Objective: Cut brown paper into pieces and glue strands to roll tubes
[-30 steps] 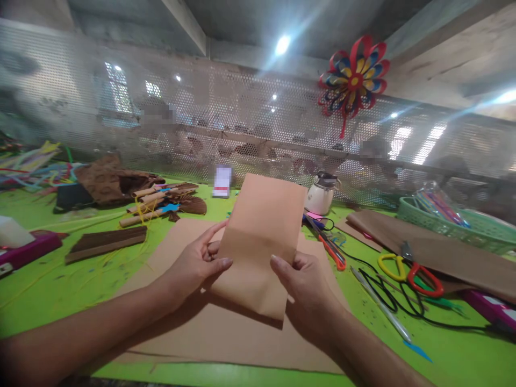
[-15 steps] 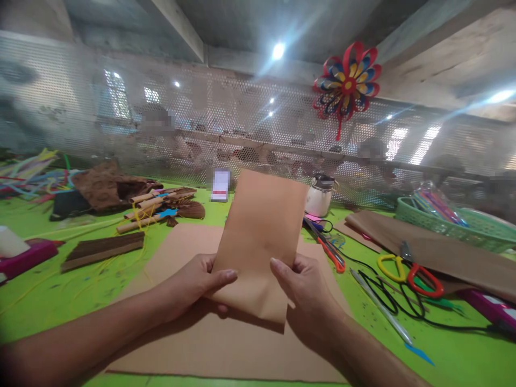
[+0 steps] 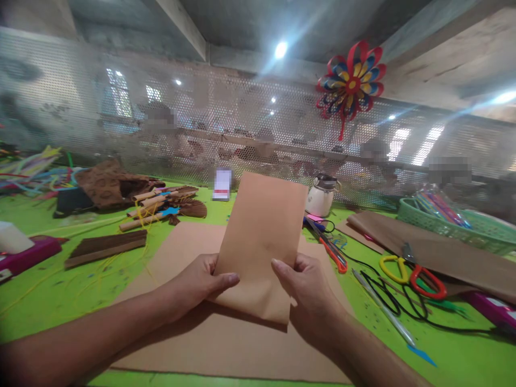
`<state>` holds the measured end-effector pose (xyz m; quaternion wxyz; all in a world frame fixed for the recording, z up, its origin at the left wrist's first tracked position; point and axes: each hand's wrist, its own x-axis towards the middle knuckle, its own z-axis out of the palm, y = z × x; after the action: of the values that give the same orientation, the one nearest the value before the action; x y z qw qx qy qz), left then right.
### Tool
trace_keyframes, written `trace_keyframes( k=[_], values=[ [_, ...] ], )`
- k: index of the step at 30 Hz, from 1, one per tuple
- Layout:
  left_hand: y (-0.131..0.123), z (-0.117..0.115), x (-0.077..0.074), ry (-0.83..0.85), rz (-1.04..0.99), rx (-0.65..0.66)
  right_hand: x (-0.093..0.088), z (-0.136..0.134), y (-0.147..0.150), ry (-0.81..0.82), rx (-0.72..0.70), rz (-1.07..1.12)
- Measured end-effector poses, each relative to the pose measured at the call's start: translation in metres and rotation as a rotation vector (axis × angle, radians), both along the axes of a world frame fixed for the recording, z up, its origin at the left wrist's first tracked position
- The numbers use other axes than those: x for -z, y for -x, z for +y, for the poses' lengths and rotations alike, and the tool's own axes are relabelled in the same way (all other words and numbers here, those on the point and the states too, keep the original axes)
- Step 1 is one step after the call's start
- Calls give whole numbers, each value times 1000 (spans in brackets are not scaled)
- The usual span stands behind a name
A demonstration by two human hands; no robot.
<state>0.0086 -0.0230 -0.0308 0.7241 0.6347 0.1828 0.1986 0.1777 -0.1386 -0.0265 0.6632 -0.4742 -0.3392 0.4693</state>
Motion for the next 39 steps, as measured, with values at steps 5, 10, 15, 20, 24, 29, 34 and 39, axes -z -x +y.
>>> trace_keyframes(
  k=[5,10,15,20,24,29,34,39],
  values=[
    [0,-1,0,-10,15,-14,1,0,0,-34,-30,60],
    [1,-1,0,58,-6,40,1,1,-2,-27,-54,66],
    [1,-2,-1,88,15,25,1,0,-2,-46,-96,108],
    [0,-2,-5,92,37,0,2,-1,-1,-55,-107,118],
    [0,-3,-5,56,46,-10,4,1,-3,-54,-122,100],
    [1,-3,-4,32,53,-30,1,0,-2,-48,-124,69],
    [3,-3,-5,95,17,26,7,0,-4,-80,-157,100],
    [3,0,-6,198,-24,16,5,-1,-4,-25,-138,51]
  ],
)
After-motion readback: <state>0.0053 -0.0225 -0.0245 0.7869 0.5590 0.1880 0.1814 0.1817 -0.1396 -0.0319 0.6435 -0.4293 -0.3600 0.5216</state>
